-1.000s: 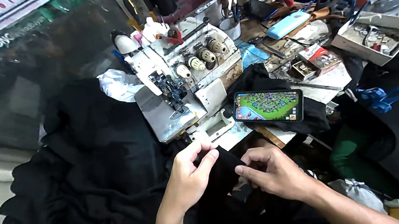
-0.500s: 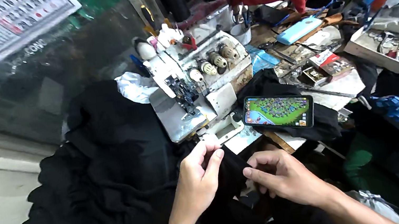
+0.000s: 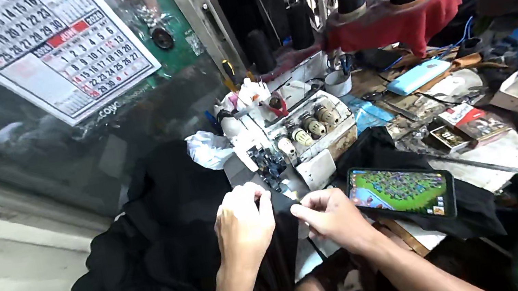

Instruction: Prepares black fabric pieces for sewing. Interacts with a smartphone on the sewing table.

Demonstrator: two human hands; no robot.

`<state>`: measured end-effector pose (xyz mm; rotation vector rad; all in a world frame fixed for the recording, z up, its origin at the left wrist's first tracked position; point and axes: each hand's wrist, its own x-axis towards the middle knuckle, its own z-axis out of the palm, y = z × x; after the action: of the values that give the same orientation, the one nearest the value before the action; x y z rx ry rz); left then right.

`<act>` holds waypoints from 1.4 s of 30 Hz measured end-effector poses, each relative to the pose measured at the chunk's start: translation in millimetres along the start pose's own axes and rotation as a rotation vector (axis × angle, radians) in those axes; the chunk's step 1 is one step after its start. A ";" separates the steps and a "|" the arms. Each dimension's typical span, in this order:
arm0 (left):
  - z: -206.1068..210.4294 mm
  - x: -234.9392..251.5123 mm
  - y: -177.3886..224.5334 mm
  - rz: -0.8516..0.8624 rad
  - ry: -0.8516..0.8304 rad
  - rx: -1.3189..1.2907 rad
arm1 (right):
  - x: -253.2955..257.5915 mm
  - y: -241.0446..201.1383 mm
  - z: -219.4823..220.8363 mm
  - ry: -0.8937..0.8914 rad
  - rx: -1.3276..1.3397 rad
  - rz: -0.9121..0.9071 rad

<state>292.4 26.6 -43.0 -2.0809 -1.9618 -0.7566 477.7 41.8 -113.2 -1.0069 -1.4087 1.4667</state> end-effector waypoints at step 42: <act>-46.8 -36.7 34.6 0.111 -0.141 -0.539 | -102.4 65.9 -8.5 -0.644 -0.172 -0.019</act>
<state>315.1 -31.2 -13.4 -2.5759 -1.8344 -1.2570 515.7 -53.2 -179.8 -0.6320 -2.0162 1.7661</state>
